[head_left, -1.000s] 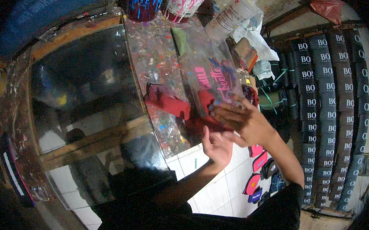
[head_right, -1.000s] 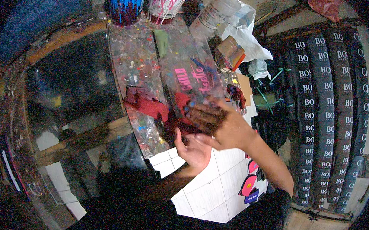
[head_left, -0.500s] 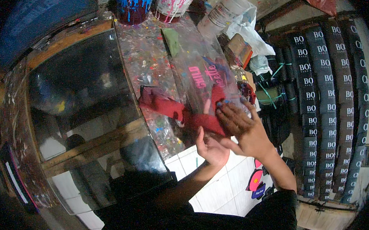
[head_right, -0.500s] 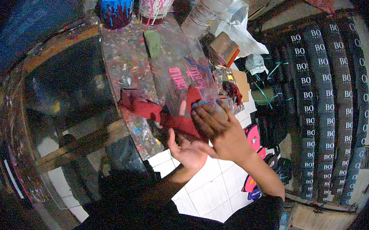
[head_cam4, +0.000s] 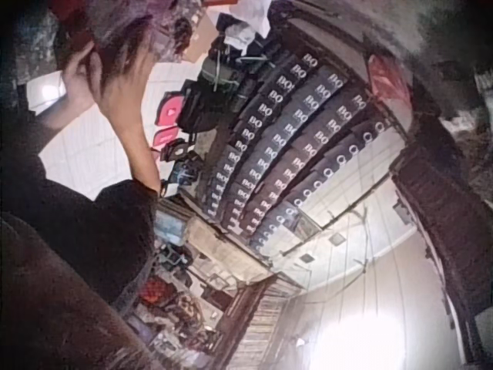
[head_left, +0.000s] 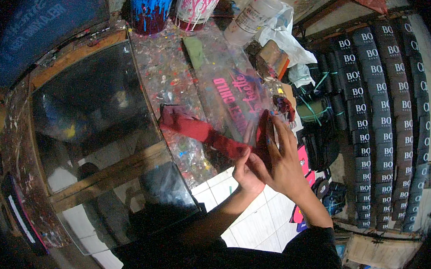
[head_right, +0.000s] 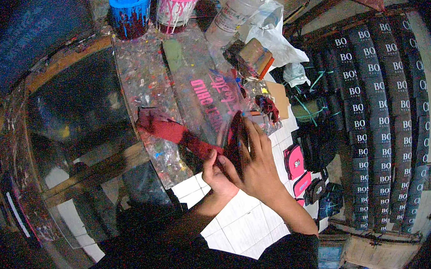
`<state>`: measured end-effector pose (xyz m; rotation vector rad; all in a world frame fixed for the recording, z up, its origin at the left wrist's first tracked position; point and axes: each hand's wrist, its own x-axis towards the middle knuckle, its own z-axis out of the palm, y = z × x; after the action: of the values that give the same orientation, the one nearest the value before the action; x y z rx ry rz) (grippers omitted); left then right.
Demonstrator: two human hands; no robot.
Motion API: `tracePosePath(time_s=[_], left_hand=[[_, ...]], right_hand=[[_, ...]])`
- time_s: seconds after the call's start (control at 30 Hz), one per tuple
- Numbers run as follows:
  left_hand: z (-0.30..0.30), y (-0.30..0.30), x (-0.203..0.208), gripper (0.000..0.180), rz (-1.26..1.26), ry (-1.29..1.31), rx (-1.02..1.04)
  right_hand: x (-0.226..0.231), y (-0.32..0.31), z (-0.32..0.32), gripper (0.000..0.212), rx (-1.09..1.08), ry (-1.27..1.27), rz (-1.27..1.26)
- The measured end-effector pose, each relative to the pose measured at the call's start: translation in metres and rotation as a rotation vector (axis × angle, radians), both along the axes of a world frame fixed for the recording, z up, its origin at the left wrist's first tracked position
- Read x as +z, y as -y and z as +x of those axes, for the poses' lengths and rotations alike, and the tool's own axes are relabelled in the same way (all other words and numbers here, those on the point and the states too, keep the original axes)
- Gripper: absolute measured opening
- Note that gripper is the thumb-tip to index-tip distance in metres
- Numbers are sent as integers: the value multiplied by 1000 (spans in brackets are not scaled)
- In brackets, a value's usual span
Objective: The person cleans a glass surface with a spray bottle and cloth, then carefully applies and smooths out a pink stencil design by hand.
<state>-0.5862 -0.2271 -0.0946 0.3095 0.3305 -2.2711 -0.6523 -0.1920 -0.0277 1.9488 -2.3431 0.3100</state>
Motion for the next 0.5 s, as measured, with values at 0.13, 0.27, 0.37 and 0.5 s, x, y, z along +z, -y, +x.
tracePosePath(time_s=[0.13, 0.27, 0.37, 0.5], left_hand=[[2, -8, -2, 43, -37, 101, -19], [3, -7, -10, 60, -130, 20, -26], [0, -4, -8, 21, -163, 83, 20], [-1, -5, -6, 13, -97, 85, 17]], right_hand=[[6, 12, 2, 73, -20, -62, 122], [10, 23, 7, 65, -72, -198, 149], [9, 25, 2, 61, -108, -264, 118], [6, 23, 4, 56, 61, -177, 192]])
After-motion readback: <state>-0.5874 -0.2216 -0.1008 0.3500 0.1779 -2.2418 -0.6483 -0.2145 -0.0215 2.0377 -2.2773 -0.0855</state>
